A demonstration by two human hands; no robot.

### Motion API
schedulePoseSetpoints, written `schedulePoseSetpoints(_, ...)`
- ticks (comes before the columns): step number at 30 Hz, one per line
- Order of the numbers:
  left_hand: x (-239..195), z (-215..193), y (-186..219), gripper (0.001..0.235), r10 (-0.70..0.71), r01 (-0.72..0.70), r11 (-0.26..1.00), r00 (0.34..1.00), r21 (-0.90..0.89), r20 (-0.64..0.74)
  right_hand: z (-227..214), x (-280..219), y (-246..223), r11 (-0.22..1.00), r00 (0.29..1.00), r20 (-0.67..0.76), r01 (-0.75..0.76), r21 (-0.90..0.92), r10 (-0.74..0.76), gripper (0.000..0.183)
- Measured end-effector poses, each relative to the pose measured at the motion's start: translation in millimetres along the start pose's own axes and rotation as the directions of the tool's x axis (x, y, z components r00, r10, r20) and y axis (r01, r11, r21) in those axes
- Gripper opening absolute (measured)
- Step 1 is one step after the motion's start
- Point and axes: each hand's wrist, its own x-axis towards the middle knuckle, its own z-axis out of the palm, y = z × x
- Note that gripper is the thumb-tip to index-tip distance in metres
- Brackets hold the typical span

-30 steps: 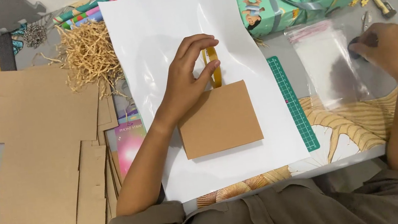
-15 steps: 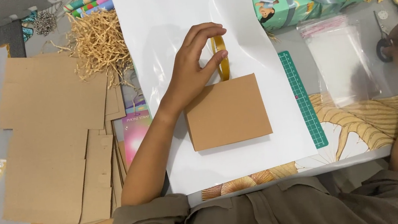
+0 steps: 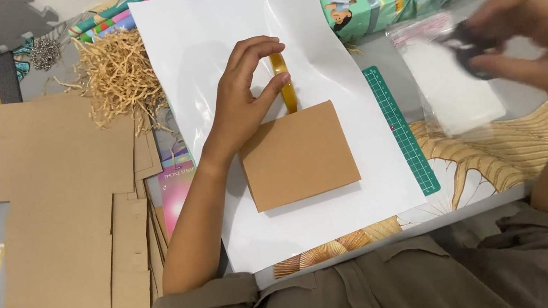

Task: The person places a small brown box on a sheet of wrapping paper, secures it with tape, and folds the paper around the box. They use scissors to cut tape and smooth the paper to complete the wrapping.

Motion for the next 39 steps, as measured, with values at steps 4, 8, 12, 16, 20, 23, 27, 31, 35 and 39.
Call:
schedulePoseSetpoints(4, -1, 0, 0, 0.028, 0.006, -0.006, 1.0, 1.0, 0.013, 0.008, 48, 63, -83, 0.953, 0.921, 0.35, 0.244, -0.178, -0.17, 0.058)
schedulePoseSetpoints(8, -3, -1, -2, 0.026, 0.004, -0.004, 1.0, 1.0, -0.004, 0.006, 75, 99, -100, 0.943, 0.888, 0.451, 0.22, -0.251, -0.087, 0.071)
schedulePoseSetpoints(12, -3, -4, -4, 0.027, -0.033, 0.033, 0.999, 0.999, 0.018, -0.001, 77, 107, -82, 0.913, 0.897, 0.435, 0.241, -0.329, -0.08, 0.056)
schedulePoseSetpoints(16, -1, -4, -5, 0.026, -0.032, 0.031, 0.999, 0.999, -0.017, -0.01, 79, 112, -65, 0.905, 0.893, 0.429, 0.289, -0.312, -0.137, 0.05)
schedulePoseSetpoints(20, -2, -4, -5, 0.027, -0.027, 0.027, 0.999, 1.0, -0.019, -0.006, 88, 124, -53, 0.922, 0.892, 0.386, 0.331, -0.203, -0.235, 0.049)
schedulePoseSetpoints(23, -2, -3, -6, 0.028, 0.027, -0.027, 1.0, 1.0, -0.003, -0.006, 91, 127, -56, 0.928, 0.897, 0.377, 0.32, -0.19, -0.232, 0.047)
schedulePoseSetpoints(27, -1, -4, -2, 0.027, 0.015, -0.015, 1.0, 1.0, 0.019, 0.005, 95, 129, -46, 0.89, 0.872, 0.384, 0.403, -0.213, -0.303, 0.046)
schedulePoseSetpoints(31, 0, -3, 0, 0.026, 0.025, -0.026, 0.998, 1.0, 0.054, 0.014, 97, 129, -48, 0.912, 0.884, 0.367, 0.371, -0.173, -0.289, 0.043)
schedulePoseSetpoints(35, 0, -3, 2, 0.025, 0.026, -0.026, 0.997, 1.0, 0.067, 0.012, 97, 129, -48, 0.905, 0.879, 0.365, 0.387, -0.174, -0.306, 0.042)
schedulePoseSetpoints(39, 0, -2, 2, 0.025, 0.024, -0.024, 0.998, 1.0, 0.057, 0.014, 96, 129, -45, 0.889, 0.871, 0.365, 0.415, -0.192, -0.328, 0.041)
